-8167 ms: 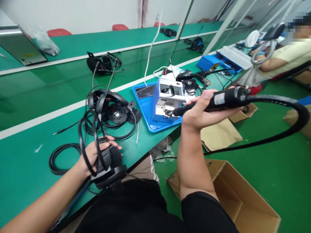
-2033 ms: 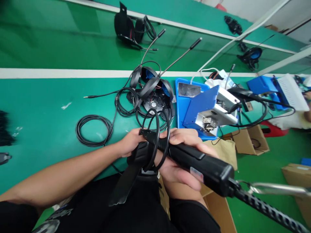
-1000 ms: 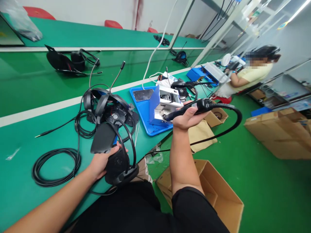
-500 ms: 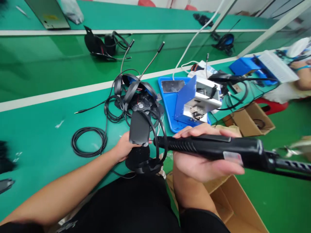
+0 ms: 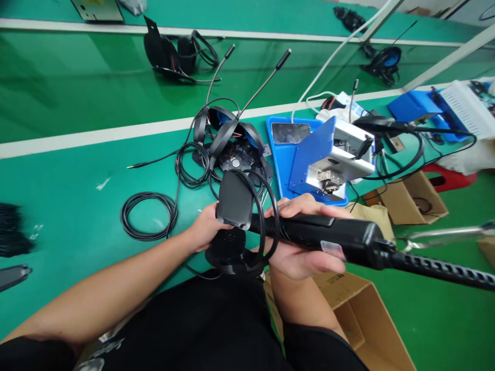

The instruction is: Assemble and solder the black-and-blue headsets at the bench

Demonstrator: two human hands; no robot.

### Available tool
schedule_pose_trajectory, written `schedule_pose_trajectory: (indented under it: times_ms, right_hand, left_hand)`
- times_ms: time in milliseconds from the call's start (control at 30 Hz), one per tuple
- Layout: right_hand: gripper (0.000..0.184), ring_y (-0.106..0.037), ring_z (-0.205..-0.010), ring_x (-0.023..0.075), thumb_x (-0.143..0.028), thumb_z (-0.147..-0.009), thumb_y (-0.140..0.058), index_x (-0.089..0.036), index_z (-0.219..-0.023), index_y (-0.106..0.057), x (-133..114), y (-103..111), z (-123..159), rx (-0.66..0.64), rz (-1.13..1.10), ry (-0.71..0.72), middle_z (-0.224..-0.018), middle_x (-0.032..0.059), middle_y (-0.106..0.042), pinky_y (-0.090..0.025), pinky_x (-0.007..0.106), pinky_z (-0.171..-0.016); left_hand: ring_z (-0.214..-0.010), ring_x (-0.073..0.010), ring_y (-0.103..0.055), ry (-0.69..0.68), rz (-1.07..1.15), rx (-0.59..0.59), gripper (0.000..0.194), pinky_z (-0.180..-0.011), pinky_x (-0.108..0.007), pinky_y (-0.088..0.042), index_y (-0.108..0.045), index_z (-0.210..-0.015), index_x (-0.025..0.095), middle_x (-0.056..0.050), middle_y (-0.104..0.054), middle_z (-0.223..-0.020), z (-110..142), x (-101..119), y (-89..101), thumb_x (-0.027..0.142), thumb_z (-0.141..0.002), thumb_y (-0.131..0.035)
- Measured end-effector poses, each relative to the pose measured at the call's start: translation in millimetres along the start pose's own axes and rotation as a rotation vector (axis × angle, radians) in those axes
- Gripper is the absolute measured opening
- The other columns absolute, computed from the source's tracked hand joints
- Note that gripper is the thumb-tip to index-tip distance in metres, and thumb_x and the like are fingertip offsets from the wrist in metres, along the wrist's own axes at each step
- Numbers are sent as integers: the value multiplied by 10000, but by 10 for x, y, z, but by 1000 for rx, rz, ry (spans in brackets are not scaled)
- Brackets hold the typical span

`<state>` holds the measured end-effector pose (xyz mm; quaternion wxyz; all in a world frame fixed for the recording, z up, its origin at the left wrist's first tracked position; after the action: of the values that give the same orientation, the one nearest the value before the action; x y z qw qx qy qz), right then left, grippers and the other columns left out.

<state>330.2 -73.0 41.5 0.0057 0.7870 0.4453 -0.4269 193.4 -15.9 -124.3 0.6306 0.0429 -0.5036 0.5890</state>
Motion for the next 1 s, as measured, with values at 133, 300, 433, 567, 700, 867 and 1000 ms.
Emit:
schedule_pose_trajectory:
  times_ms: [133,300,433,567,700,867,1000]
  right_hand:
    - [445,-437,-490,148,-698,-869,-610,-276,-999,-663,21,-41,-25,-9,-1,5,-665,-36,-543,-447,243,-361]
    - [436,-444,-481,157,-696,-877,-586,-287,-1003,-670,4,-100,-16,-31,30,35,-663,-36,-541,-434,255,-349]
    - [442,-440,-480,144,-707,-893,-549,-292,-992,-664,7,-92,5,-35,47,50,-672,-41,-526,-433,238,-360]
    - [441,-449,-502,138,-680,-902,-579,-269,-1029,-674,54,-107,19,-48,-17,47,-681,-37,-530,-448,233,-390]
    - [425,-474,-501,141,-689,-928,-554,-291,-1048,-642,26,-185,53,-93,-25,63,-698,-36,-547,-456,242,-375]
    - [421,-515,-503,150,-656,-935,-545,-270,-1084,-622,-104,-66,-85,-85,-10,5,-713,-30,-593,-475,263,-375]
    - [502,-542,-493,136,-725,-897,-534,-266,-1100,-552,-140,519,-514,107,183,14,-759,-35,-596,-481,256,-374]
  left_hand:
    - [-818,-179,-634,-21,-23,22,321,-836,-295,-484,-655,-817,175,16,-718,-829,9,27,14,107,-509,-713]
    - [-830,-196,-643,-20,-53,43,297,-854,-316,-498,-655,-789,183,17,-714,-830,-17,32,45,117,-508,-725]
    - [-842,-196,-648,-11,-31,35,311,-845,-312,-501,-662,-805,184,11,-712,-848,-29,31,44,110,-506,-711]
    - [-804,-172,-634,0,-12,46,303,-811,-285,-494,-673,-810,176,15,-702,-839,18,61,34,122,-514,-716]
    - [-696,-139,-608,22,-16,56,306,-749,-264,-490,-670,-824,175,36,-675,-765,78,78,23,134,-527,-729]
    - [-693,-180,-663,22,-37,40,393,-737,-301,-526,-685,-912,170,3,-725,-775,121,112,-15,150,-532,-785]
    - [-709,-237,-711,30,-38,-91,360,-748,-358,-560,-708,-910,148,-68,-768,-802,148,147,-134,177,-566,-811]
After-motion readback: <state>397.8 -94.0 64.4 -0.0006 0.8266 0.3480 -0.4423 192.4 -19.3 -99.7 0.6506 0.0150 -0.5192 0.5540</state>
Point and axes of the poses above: each hand's wrist, its own z-axis away from the middle knuckle, its own y-axis out of the back of the hand, x = y × z, the point moved 8 cm from there along -z, towards the middle knuckle
